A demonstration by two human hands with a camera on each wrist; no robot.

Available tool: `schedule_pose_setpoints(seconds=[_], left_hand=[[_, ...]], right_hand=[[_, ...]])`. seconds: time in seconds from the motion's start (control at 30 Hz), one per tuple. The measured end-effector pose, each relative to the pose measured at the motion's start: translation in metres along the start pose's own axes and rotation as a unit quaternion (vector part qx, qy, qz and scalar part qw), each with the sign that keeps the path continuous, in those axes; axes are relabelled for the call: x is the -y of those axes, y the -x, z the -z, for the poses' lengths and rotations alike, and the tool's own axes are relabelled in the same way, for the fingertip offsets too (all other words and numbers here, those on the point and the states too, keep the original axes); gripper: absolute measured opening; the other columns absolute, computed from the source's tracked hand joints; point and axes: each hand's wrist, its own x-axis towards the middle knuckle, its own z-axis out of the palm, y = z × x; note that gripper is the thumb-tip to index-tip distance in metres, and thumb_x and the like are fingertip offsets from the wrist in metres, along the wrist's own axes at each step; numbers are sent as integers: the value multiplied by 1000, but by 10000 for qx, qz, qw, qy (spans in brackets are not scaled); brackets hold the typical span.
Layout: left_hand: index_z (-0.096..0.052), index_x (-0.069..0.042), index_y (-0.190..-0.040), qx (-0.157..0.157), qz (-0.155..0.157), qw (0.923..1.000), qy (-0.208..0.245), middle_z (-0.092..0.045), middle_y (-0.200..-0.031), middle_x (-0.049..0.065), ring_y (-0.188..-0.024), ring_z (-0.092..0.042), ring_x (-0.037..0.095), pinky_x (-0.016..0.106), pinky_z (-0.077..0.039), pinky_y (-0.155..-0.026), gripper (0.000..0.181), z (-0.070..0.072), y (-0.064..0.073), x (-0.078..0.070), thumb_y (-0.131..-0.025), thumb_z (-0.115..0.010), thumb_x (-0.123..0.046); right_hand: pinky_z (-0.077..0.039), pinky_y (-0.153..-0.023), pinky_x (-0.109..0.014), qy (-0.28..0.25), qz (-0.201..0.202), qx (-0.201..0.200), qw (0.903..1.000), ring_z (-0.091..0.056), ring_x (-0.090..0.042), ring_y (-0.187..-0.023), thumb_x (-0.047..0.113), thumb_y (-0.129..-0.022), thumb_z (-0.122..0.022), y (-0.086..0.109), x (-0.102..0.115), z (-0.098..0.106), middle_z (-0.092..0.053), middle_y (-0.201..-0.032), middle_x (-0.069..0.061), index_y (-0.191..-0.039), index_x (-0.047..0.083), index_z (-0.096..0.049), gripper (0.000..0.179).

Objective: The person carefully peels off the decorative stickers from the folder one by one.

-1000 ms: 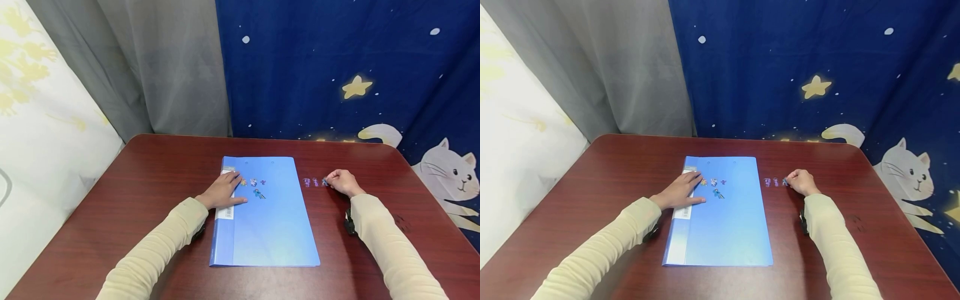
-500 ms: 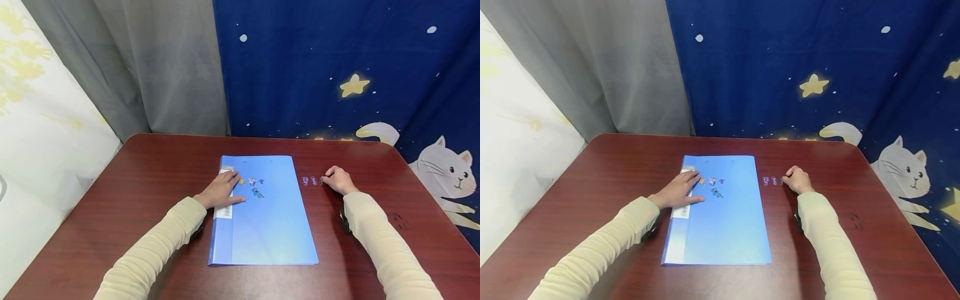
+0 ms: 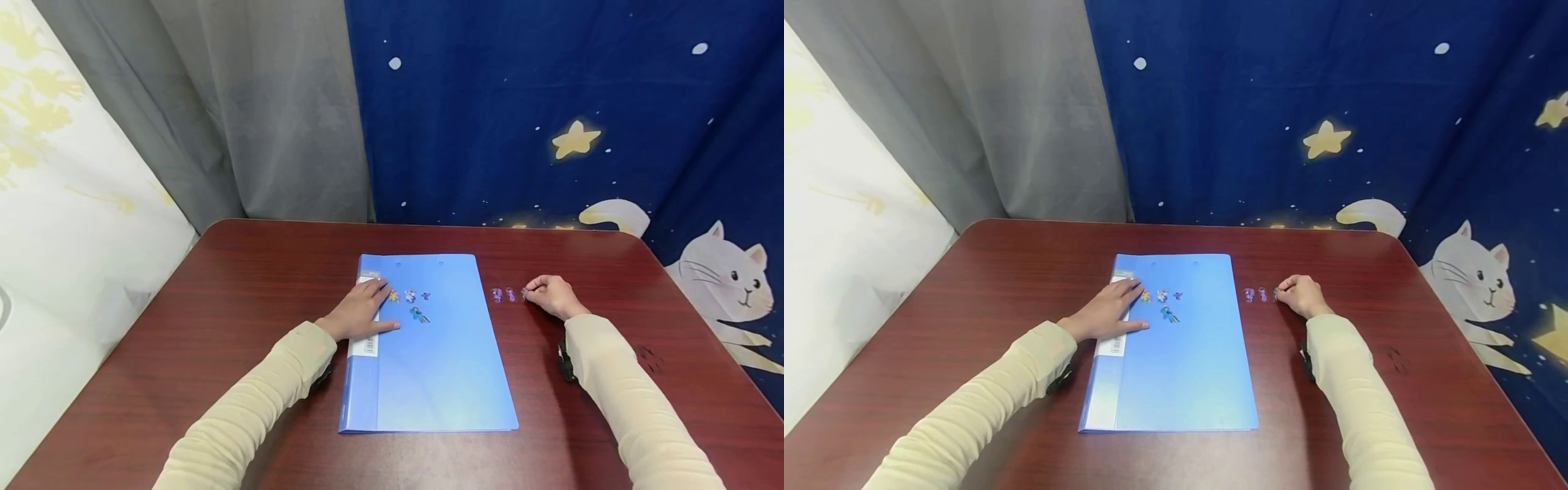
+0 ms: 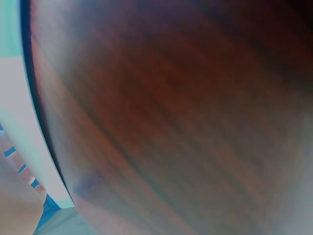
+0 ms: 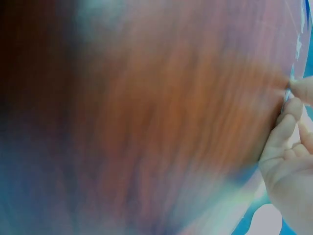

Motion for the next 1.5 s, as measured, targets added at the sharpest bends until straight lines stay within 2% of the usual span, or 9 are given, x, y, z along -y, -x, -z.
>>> schedule_pose_setpoints(seconds=[0.23, 0.4, 0.53, 0.67, 0.9, 1.07, 1.13, 1.27, 1.5], left_hand=[[-32, -3, -136, -24, -41, 10000, 75, -25, -142, 12, -130, -21, 27, 39, -17, -105, 79, 1, 1, -2, -82, -49, -57], [-32, -3, -137, -27, -54, 10000, 19, -25, -142, 12, -130, -21, 27, 39, -16, -105, 79, 1, 2, -2, -82, -47, -58], [-32, -4, -137, -61, -38, 10000, -26, -26, -142, 12, -130, -21, 27, 39, -16, -105, 80, 1, 3, -1, -81, -47, -59], [-32, -4, -137, -64, 24, 10000, -47, -26, -142, 12, -130, -21, 26, 38, -17, -105, 80, 0, 3, 1, -81, -48, -59], [-31, -4, -137, -31, 35, 10000, 37, -25, -142, 12, -130, -20, 26, 38, -16, -105, 80, 1, 3, 0, -81, -49, -58], [-32, -5, -137, 15, 91, 9999, -109, -26, -142, 10, -130, -21, 25, 37, -17, -105, 81, 1, 1, -1, -80, -46, -61], [-32, -6, -137, 61, 122, 9998, -176, -26, -142, 10, -130, -21, 24, 37, -17, -105, 82, 0, 0, -2, -80, -45, -63], [-32, -5, -137, 83, 101, 9997, -190, -26, -142, 10, -130, -21, 25, 37, -17, -105, 82, 1, 0, -2, -80, -45, -63], [-32, -4, -137, 12, 56, 9999, -150, -27, -141, 12, -129, -22, 25, 38, -17, -105, 82, 3, 1, -2, -80, -47, -61]], right_hand=[[-40, -64, -26, -363, -61, 272, 9990, -49, -10, -64, 12, -80, -62, 4, -1, 3, -58, -73, -6, -98, -10, -54, 29], [-41, -66, -27, -411, 106, 142, 9990, -52, -12, -68, 12, -83, -60, 8, 4, 2, -60, -79, -9, -102, -9, -54, 29], [-43, -64, -27, -583, 313, -106, 9978, -56, -14, -67, 11, -83, -59, 5, 19, -7, -63, -81, -13, -100, -8, -57, 25], [-45, -62, -24, -809, 695, -222, 9941, -59, -14, -67, 8, -81, -61, -1, 45, -24, -65, -81, -15, -94, -6, -62, 19], [-44, -60, -26, -991, 1069, 374, 9886, -55, -14, -68, 9, -82, -61, -3, 97, -63, -62, -80, -9, -91, -1, -65, 15], [-43, -60, -24, -956, 1551, 777, 9802, -52, -13, -66, 6, -82, -59, -6, 121, -84, -61, -76, -6, -90, -3, -66, 13], [-43, -60, -24, -908, 1714, 944, 9765, -51, -13, -66, 4, -82, -59, -6, 127, -89, -61, -76, -6, -90, -4, -66, 13], [-44, -62, -23, -831, 1748, 1156, 9743, -51, -12, -67, 4, -83, -59, -6, 134, -96, -61, -76, -5, -89, -3, -66, 12], [-43, -61, -23, -697, 1710, 1214, 9753, -50, -12, -67, 5, -83, -61, -8, 135, -103, -62, -79, -5, -88, 0, -67, 10]])
